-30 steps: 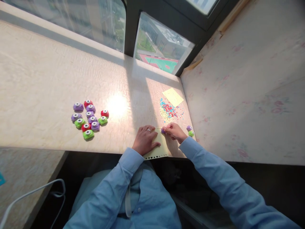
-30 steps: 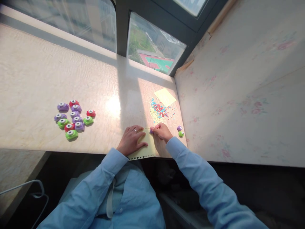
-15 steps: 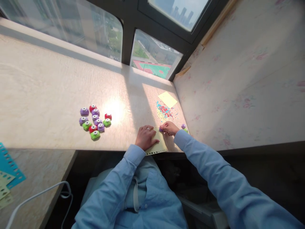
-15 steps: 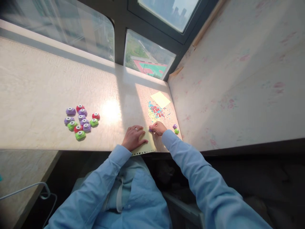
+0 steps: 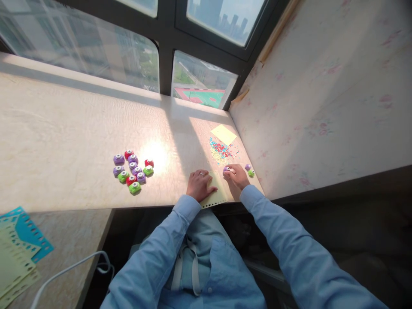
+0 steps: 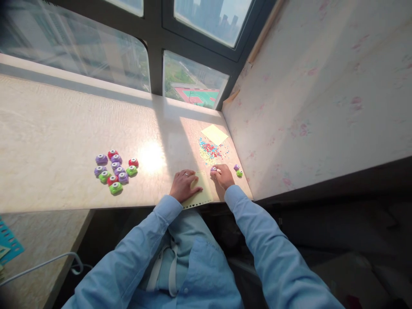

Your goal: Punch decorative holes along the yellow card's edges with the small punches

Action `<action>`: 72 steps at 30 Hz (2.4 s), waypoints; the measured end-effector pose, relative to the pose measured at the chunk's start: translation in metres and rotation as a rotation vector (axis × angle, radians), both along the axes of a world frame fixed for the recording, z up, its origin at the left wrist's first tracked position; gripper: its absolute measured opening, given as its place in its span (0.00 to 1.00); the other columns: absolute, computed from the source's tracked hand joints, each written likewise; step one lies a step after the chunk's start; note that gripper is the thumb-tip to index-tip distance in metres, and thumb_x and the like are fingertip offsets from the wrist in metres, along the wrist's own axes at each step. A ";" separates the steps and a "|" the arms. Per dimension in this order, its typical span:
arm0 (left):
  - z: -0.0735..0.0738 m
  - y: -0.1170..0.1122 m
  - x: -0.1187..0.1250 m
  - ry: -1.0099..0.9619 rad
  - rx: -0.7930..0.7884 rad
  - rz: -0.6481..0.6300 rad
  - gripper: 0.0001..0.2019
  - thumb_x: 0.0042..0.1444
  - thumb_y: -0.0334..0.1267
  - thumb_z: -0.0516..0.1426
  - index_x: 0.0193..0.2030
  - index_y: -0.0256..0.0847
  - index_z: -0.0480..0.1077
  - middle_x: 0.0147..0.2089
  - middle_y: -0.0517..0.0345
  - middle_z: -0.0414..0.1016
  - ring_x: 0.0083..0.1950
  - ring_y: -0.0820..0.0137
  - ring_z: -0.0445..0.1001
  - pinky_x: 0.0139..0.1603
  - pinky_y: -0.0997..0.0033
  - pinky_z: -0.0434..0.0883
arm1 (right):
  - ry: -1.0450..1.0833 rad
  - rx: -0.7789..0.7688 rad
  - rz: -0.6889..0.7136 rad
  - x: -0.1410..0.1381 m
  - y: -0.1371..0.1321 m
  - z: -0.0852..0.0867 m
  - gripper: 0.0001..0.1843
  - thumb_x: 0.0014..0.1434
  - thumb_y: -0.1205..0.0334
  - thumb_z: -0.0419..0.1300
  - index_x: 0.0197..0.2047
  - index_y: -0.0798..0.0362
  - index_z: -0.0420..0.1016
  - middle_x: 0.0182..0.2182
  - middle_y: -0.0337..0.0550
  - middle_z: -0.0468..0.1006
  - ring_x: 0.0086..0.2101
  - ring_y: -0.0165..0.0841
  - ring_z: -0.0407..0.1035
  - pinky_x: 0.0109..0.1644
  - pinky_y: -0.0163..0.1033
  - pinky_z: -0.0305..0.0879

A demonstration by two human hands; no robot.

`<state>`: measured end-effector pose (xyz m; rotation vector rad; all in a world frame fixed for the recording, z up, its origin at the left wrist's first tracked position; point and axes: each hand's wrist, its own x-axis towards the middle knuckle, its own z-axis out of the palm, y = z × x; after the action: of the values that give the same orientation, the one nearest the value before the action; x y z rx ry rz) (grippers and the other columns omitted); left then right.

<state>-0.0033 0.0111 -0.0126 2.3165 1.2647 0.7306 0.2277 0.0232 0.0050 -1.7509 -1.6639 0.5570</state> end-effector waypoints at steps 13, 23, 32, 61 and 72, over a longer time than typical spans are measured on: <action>0.002 0.002 -0.002 0.001 -0.008 -0.001 0.17 0.52 0.50 0.68 0.44 0.43 0.78 0.57 0.46 0.76 0.61 0.51 0.69 0.58 0.48 0.66 | 0.408 -0.055 -0.393 0.021 -0.045 0.005 0.26 0.43 0.44 0.69 0.39 0.53 0.74 0.35 0.45 0.77 0.36 0.36 0.73 0.37 0.41 0.74; 0.001 0.002 -0.001 0.030 0.019 -0.004 0.17 0.54 0.50 0.66 0.47 0.45 0.77 0.58 0.46 0.76 0.62 0.50 0.68 0.59 0.46 0.66 | 0.429 0.071 -0.495 0.039 -0.057 -0.010 0.34 0.42 0.38 0.69 0.43 0.55 0.74 0.33 0.44 0.77 0.30 0.35 0.72 0.34 0.43 0.75; 0.001 0.005 -0.001 0.061 0.031 0.007 0.29 0.53 0.51 0.66 0.60 0.44 0.70 0.59 0.45 0.76 0.61 0.49 0.69 0.59 0.46 0.65 | 0.312 0.079 -0.566 0.080 -0.064 -0.021 0.29 0.46 0.42 0.68 0.44 0.56 0.76 0.31 0.47 0.81 0.33 0.40 0.75 0.38 0.44 0.75; 0.005 -0.015 0.002 0.243 0.059 -0.064 0.27 0.64 0.52 0.57 0.63 0.38 0.68 0.68 0.40 0.68 0.71 0.51 0.62 0.70 0.48 0.59 | -0.184 0.455 -0.682 0.072 -0.067 -0.042 0.19 0.53 0.61 0.54 0.47 0.56 0.73 0.38 0.53 0.74 0.29 0.37 0.65 0.44 0.48 0.69; 0.024 -0.048 -0.071 -0.181 0.289 0.744 0.11 0.64 0.38 0.54 0.50 0.42 0.72 0.50 0.48 0.78 0.55 0.59 0.75 0.59 0.53 0.70 | -0.109 0.474 -0.611 0.077 -0.073 -0.050 0.23 0.52 0.57 0.59 0.50 0.57 0.73 0.37 0.48 0.73 0.24 0.32 0.61 0.34 0.43 0.67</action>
<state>-0.0743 -0.0366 0.0117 1.8757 2.0586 1.3985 0.3042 -0.0493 -0.0445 -1.8090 -1.1060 -0.2012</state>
